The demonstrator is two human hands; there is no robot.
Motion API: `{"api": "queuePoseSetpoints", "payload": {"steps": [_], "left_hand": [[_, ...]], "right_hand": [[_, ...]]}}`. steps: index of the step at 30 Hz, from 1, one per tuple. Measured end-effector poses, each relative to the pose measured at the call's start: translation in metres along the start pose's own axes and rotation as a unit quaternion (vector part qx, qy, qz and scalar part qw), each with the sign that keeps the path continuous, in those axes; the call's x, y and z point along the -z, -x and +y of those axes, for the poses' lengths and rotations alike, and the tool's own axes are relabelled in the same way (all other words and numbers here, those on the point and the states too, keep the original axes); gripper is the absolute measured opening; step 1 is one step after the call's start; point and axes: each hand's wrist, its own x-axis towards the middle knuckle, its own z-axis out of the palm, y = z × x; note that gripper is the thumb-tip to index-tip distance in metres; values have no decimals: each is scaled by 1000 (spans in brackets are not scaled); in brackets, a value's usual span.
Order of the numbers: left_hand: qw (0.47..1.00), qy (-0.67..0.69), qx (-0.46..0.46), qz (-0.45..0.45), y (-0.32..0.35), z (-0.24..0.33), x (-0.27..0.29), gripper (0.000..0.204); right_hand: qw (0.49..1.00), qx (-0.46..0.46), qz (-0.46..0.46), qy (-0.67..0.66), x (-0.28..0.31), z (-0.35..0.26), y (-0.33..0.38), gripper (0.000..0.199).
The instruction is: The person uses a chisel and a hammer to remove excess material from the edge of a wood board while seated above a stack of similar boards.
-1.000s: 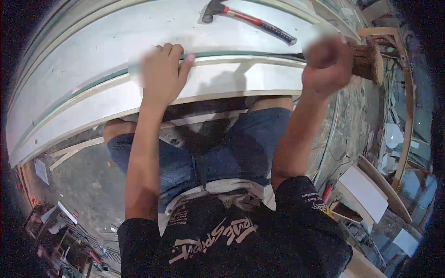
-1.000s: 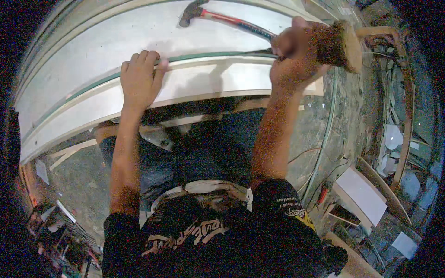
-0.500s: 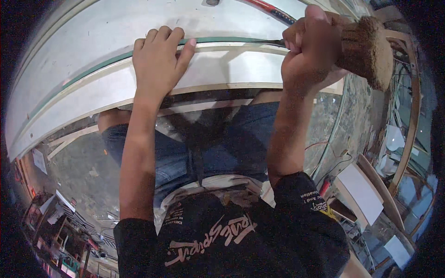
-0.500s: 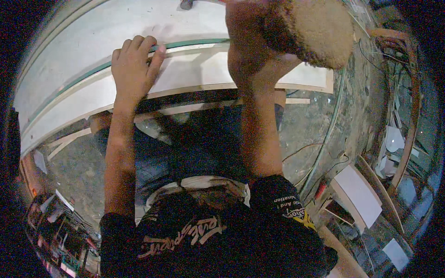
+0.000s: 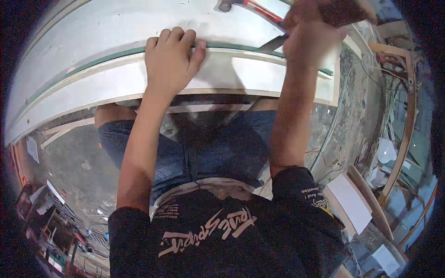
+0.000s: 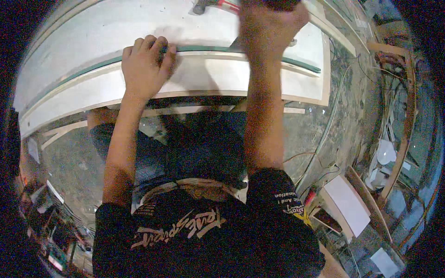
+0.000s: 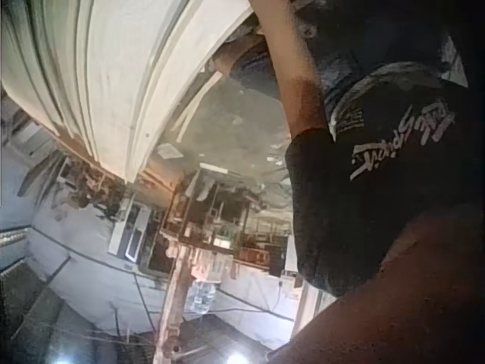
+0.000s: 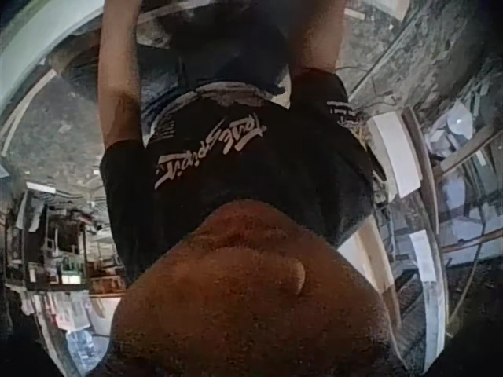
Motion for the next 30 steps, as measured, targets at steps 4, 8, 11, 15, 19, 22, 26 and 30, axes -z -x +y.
{"api": "queuePoseSetpoints", "payload": {"steps": [4, 8, 11, 15, 19, 22, 26, 30], "left_hand": [[1000, -1, 11, -22, 0, 1, 3, 32], [999, -17, -3, 32, 0, 3, -1, 29], [999, -34, -10, 35, 0, 2, -5, 28], [1000, -22, 4, 2, 1, 3, -3, 30], [999, -41, -10, 14, -3, 7, 1, 27], [999, -46, -8, 4, -4, 8, 3, 28], [998, -45, -4, -41, -3, 6, 5, 31], [997, -43, -3, -67, -7, 3, 7, 32]], "right_hand": [[997, 65, -10, 45, 39, 18, 6, 22], [950, 6, -47, -309, 69, 25, 4, 18], [946, -48, -55, -317, 63, 37, 10, 23], [979, 17, 6, -204, 41, 33, 20, 25], [980, -20, -3, -200, 36, 13, 18, 22], [981, -17, -86, -171, 45, 7, 16, 19], [975, -2, -161, -150, 62, 19, 13, 17], [947, -62, -197, -247, 71, 27, 4, 18]]}}
